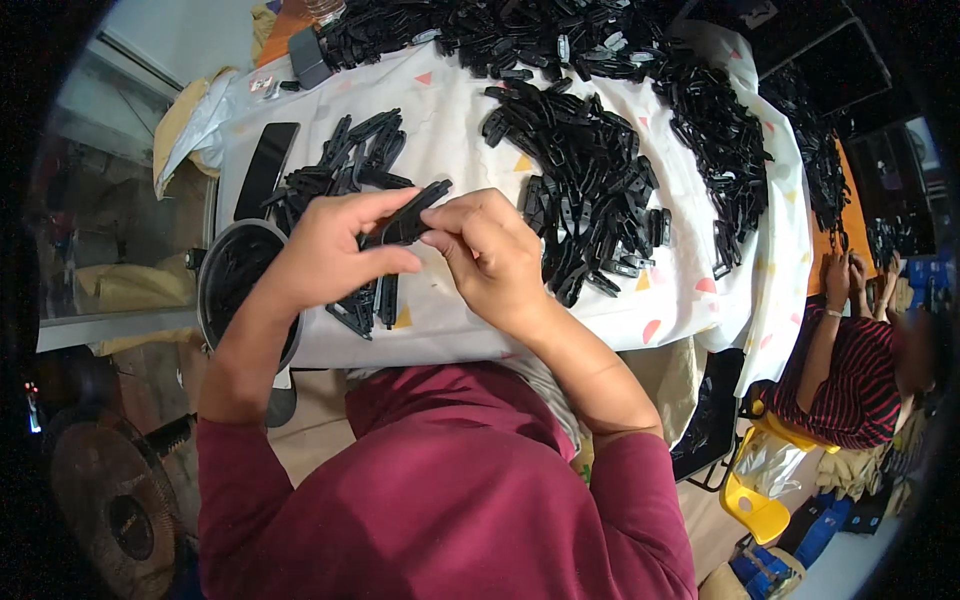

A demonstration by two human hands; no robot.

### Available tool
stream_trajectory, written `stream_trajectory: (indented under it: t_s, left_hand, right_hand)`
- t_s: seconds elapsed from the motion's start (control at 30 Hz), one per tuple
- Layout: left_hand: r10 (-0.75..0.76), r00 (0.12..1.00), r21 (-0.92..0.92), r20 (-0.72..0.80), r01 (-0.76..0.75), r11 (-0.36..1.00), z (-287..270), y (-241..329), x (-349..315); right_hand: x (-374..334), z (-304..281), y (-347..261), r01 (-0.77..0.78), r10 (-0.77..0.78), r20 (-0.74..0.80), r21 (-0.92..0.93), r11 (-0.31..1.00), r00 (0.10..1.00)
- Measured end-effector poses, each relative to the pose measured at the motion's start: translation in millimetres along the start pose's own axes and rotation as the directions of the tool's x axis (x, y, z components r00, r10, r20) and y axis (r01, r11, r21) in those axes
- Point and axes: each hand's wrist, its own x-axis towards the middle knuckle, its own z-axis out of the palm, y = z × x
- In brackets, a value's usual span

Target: Assembling black plastic clips from a large pile on a table.

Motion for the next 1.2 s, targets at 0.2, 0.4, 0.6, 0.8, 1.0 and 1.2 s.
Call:
stream_trajectory:
  t_s: [0.2,0.4,0.6,0.8,1.0,1.2]
  left_hand:
    - [0.014,0.999,0.175,0.032,-0.020,0.984,14,-27,-9]
    - [-0.152,0.968,-0.086,-0.201,0.137,0.987,-11,-93,-12]
    - [-0.143,0.970,0.523,-0.197,0.228,0.821,-42,-90,23]
    - [0.231,0.973,0.820,0.002,-0.134,0.556,-16,-105,53]
    - [-0.401,0.912,-0.266,0.080,0.407,0.874,-21,-56,48]
    - [-0.183,0.956,-0.508,0.230,0.278,0.815,-7,-32,39]
  right_hand:
    - [-10,4,-1,-0.332,0.355,0.283,-0.128,0.935,0.891]
    - [21,-6,78,-0.180,0.346,0.163,-0.614,0.768,0.924]
    - [39,-5,132,-0.085,0.479,0.131,-0.911,0.403,0.868]
    - [30,-11,134,-0.179,0.512,0.073,-0.887,0.426,0.856]
    - [24,-15,48,-0.586,0.542,0.250,0.152,0.796,0.802]
    - [21,-13,23,-0.037,0.035,0.065,0.033,0.999,0.997]
